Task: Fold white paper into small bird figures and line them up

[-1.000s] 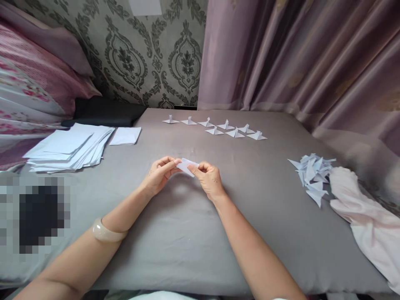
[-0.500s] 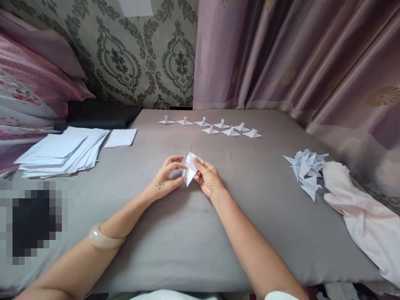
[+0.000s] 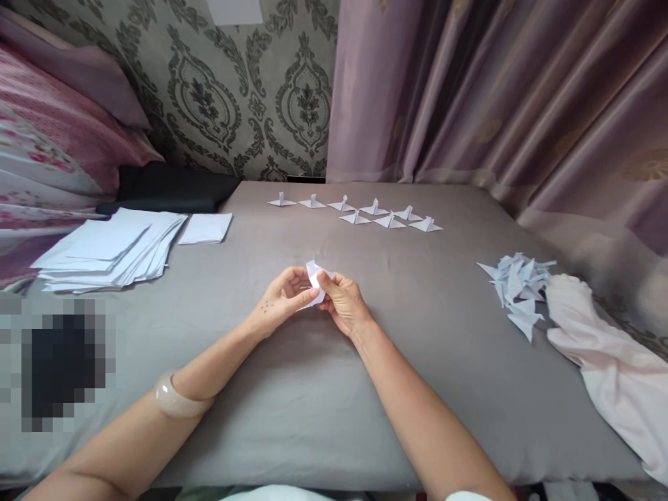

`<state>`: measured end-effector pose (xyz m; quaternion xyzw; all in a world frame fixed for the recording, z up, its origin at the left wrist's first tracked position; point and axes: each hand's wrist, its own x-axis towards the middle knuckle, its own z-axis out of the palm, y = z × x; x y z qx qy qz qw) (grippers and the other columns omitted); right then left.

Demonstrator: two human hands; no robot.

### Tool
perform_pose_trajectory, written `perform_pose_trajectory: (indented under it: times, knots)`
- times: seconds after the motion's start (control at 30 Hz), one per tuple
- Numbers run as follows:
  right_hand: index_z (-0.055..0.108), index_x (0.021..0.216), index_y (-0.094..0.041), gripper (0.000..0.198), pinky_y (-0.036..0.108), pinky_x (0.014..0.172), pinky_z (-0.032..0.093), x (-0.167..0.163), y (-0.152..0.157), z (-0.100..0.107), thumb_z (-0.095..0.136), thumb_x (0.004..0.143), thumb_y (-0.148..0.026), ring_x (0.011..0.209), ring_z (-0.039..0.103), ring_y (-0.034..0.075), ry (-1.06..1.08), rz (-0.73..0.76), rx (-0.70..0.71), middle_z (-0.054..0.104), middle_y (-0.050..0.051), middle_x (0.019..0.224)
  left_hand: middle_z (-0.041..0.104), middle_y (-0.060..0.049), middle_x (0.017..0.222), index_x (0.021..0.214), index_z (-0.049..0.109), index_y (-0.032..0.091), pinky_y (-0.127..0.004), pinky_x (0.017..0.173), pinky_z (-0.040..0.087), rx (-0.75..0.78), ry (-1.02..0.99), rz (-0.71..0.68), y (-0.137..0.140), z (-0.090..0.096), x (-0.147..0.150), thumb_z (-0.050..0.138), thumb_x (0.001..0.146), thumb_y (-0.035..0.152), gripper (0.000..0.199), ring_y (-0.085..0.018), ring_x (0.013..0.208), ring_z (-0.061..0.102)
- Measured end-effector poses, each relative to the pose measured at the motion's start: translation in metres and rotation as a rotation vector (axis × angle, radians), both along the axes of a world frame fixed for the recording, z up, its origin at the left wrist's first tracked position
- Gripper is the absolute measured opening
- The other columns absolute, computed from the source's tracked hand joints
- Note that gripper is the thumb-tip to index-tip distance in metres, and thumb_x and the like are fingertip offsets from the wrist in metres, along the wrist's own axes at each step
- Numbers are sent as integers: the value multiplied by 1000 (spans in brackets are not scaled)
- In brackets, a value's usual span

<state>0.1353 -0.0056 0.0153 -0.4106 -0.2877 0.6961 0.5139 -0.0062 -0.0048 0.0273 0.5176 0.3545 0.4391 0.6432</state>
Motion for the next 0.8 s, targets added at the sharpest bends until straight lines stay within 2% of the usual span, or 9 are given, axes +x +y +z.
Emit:
perform_pose_trajectory:
  times: [0.2,0.37,0.5,0.57,0.7,0.8]
  knots:
    - [53,58,-18,48,23,48,33,-1,-1,0,83,53,-55,48,42,7,-24,0,28,49,-6,50,63,-7,101,98,55,16,-34,84,50,11,-11,-1,0,-3,1,79,68,28,41,-19,95,61]
    - [56,61,-17,46,23,49,32,0,0,0,81,56,-56,49,42,7,-16,14,27,49,-6,52,66,-7,97,100,55,16,-35,84,50,-50,-45,24,1,3,-3,75,69,27,39,-20,93,63]
    - [55,60,-17,48,24,50,34,4,3,2,81,56,-57,51,44,8,8,46,13,51,-5,54,66,-2,82,97,61,17,-27,71,47,-42,93,152,4,5,-9,69,68,24,31,-18,79,62]
    - [56,63,-17,48,24,53,38,8,5,2,81,56,-57,54,48,9,13,47,1,55,-3,57,65,0,77,94,64,17,-25,65,45,-70,139,167,7,3,-12,71,68,26,29,-16,73,61]
    - [58,68,-17,48,24,52,41,13,6,5,82,55,-56,54,51,9,-124,-64,-28,58,-3,60,69,-3,82,94,67,16,-25,62,47,-201,72,113,10,-5,-14,78,64,34,37,-17,70,63]
    - [62,88,-18,48,24,53,45,11,3,7,82,57,-49,61,58,12,-297,-74,7,66,-1,72,70,-4,83,91,68,15,-25,62,49,-230,45,203,13,-10,-14,81,61,35,39,-17,69,64]
